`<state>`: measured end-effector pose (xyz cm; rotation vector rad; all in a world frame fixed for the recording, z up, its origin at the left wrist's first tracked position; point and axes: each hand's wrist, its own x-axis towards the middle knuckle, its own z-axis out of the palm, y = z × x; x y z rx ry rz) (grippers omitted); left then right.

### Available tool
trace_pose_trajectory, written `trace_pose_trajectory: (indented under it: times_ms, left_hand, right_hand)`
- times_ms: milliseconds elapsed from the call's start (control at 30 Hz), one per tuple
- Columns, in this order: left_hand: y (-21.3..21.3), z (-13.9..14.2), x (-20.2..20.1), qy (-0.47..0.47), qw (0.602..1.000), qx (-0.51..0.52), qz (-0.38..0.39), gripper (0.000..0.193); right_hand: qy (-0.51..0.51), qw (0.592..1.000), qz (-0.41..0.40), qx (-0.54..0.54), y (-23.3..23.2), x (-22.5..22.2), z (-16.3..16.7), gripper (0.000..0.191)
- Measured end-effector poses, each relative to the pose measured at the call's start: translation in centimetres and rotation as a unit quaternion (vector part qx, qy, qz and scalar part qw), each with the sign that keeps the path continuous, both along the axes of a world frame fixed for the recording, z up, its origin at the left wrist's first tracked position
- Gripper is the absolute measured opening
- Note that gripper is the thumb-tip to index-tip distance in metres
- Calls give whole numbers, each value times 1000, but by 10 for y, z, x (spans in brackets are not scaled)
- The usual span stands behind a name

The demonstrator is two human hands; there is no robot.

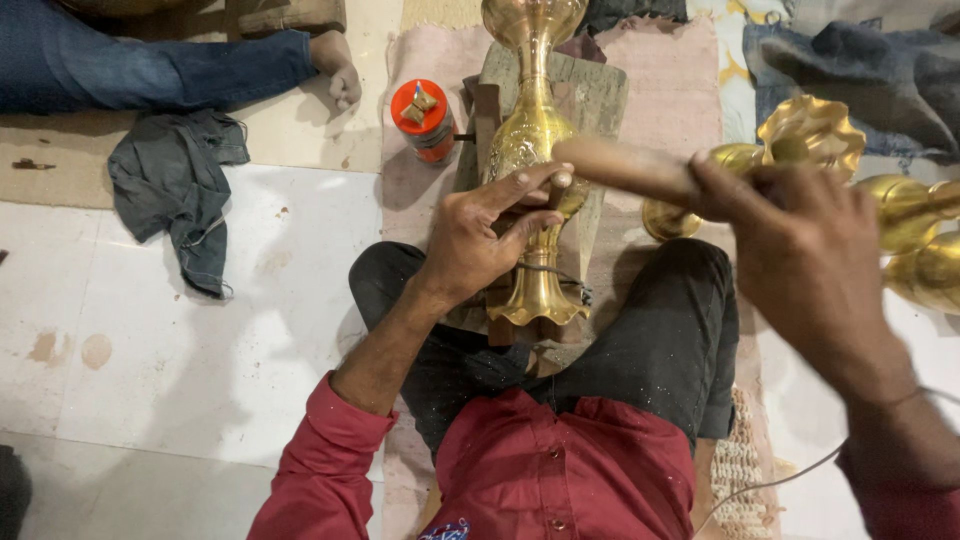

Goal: The person sits on the floor with a brass vase clamped to a wooden block on their lap and hammers a chisel against the vase's surface to engrave decorative patterns, repositioning the chisel around the vase between hammer strikes and occasionally using a small tool near the vase's base.

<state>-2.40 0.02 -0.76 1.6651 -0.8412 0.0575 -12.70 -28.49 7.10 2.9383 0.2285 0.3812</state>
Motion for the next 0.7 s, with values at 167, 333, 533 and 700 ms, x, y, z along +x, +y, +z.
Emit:
trace_pose_trajectory:
  times_ms: [167, 333, 533, 700]
  left_hand:
    - [3, 0, -2, 22, 999, 24, 14, 55]
    - [2, -1, 0, 20, 1000, 6, -2, 57]
    - [1, 0, -1, -4, 999, 30, 32, 58]
    - [2, 1, 1, 4, 1000, 27, 10, 55]
  right_hand:
    - [-47, 938, 32, 342, 0, -2, 22, 55]
    - [-26, 996, 55, 66, 1, 4, 33, 55]
    - [-36, 996, 53, 55, -3, 0, 28, 51]
    - [-16, 978, 54, 201, -4, -2, 21, 54]
